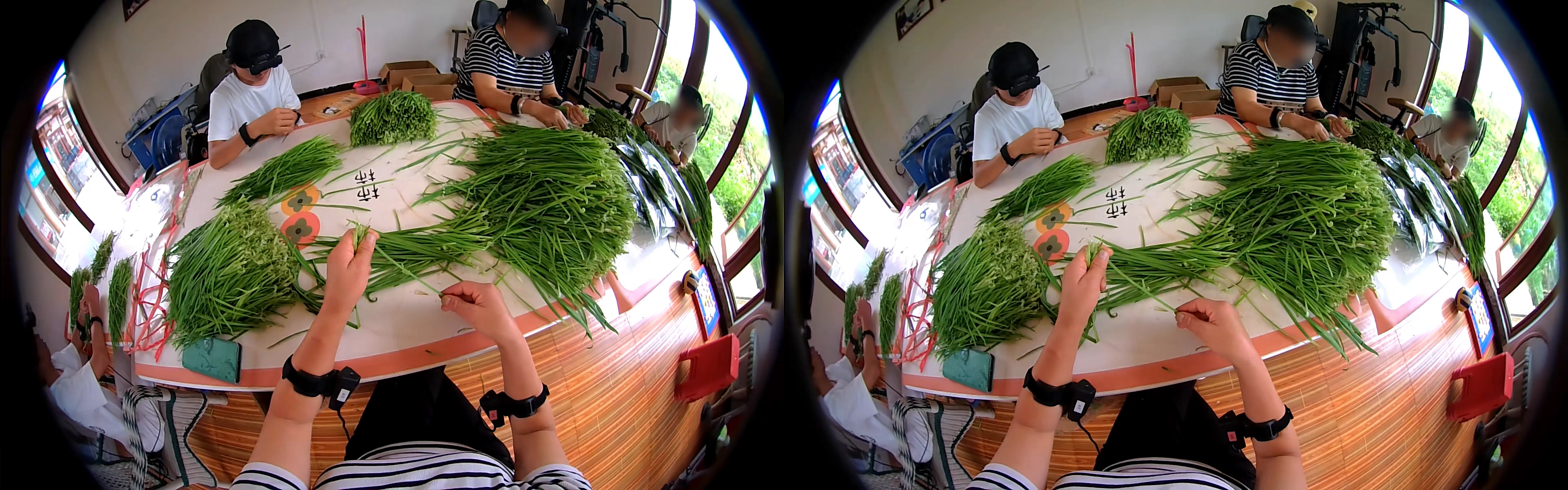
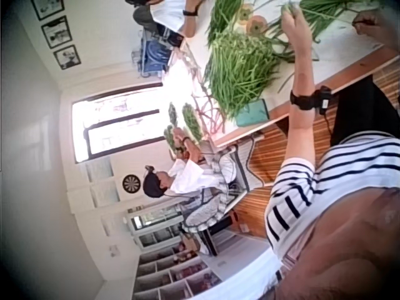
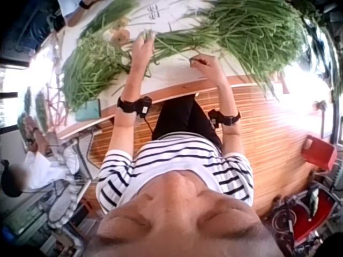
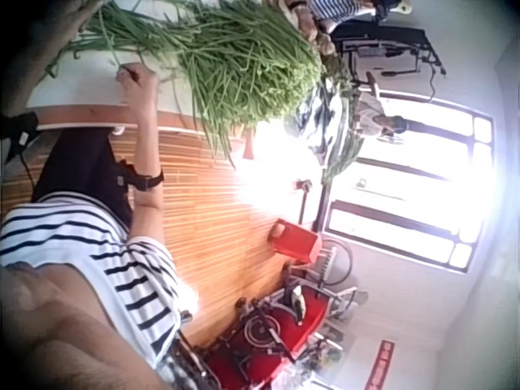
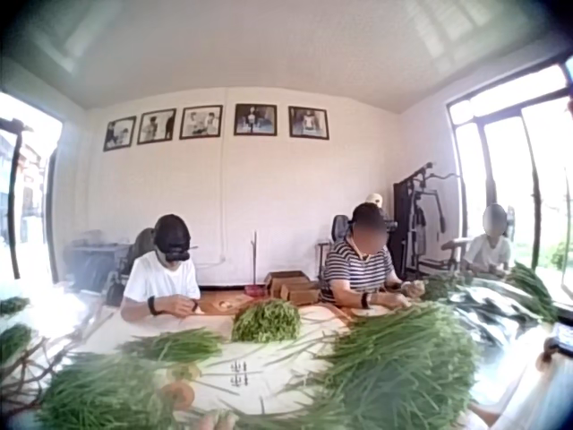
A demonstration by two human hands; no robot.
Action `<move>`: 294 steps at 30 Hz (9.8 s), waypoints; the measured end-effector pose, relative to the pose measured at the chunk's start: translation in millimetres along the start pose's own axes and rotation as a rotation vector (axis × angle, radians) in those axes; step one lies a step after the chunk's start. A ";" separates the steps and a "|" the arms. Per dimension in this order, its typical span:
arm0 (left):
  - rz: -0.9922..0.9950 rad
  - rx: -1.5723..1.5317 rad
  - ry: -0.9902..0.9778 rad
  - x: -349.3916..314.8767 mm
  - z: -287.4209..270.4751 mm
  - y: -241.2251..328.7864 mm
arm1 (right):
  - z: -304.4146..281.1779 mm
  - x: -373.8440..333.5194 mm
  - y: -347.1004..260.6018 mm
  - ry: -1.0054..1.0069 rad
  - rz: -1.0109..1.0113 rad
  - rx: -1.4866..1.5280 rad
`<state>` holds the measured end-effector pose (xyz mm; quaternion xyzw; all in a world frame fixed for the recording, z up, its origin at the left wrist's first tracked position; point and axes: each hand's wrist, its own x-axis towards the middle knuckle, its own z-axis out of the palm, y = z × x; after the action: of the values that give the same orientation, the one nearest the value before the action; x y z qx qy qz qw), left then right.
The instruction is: The person cleans and sorts chives by hand on a large table, picking through bunches to remove debris and damaged leaves.
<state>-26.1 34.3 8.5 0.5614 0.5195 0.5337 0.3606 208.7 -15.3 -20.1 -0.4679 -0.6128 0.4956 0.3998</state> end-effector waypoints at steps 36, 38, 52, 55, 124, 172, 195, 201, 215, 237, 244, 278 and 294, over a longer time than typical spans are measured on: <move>0.036 0.317 -0.529 -18.6 21.3 0.7 | 7.4 46.7 14.4 0.339 -0.462 -0.841; 0.218 0.381 -0.463 -19.3 19.8 2.6 | 9.5 38.3 6.9 0.283 -0.470 -0.744; 0.148 0.406 -0.468 -22.0 21.9 4.3 | 13.2 18.9 -13.5 0.196 -0.168 -0.266; 0.160 0.411 -0.514 -21.8 22.0 6.3 | 14.3 18.9 -6.7 0.230 -0.147 -0.211; 0.190 0.499 -0.537 -26.3 24.0 13.5 | -41.1 -7.1 6.5 0.287 -0.226 -0.720; -0.387 -0.057 -0.973 -20.0 9.3 27.6 | 7.2 8.5 2.7 0.201 -0.375 -0.388; -0.238 -0.154 -0.463 -16.3 14.5 13.0 | 64.5 -32.5 -16.7 0.093 -0.201 -0.305; -0.210 -0.136 -0.433 -15.3 11.8 12.7 | 74.6 -31.8 -9.0 0.108 -0.232 -0.325; -0.211 -0.012 -0.452 -21.3 17.4 14.0 | 12.0 -55.5 -37.4 0.256 -0.231 0.018; 0.012 0.316 -0.434 -104.8 8.2 62.6 | 30.5 -55.8 -44.1 0.005 -0.266 -0.102; -0.168 0.221 -0.421 -111.0 5.2 57.6 | 41.6 -59.7 -39.1 0.021 -0.190 0.153; 0.123 0.521 0.163 -84.1 -210.1 199.2 | 42.9 -41.7 15.3 0.109 -0.083 0.161; -0.121 1.416 0.031 150.2 -313.4 -13.1 | 43.3 -48.4 5.6 0.134 -0.152 0.097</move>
<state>-350.4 135.5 83.0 0.6233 0.7770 0.0546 -0.0694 180.1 -72.0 -35.1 -0.4322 -0.5938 0.4606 0.4984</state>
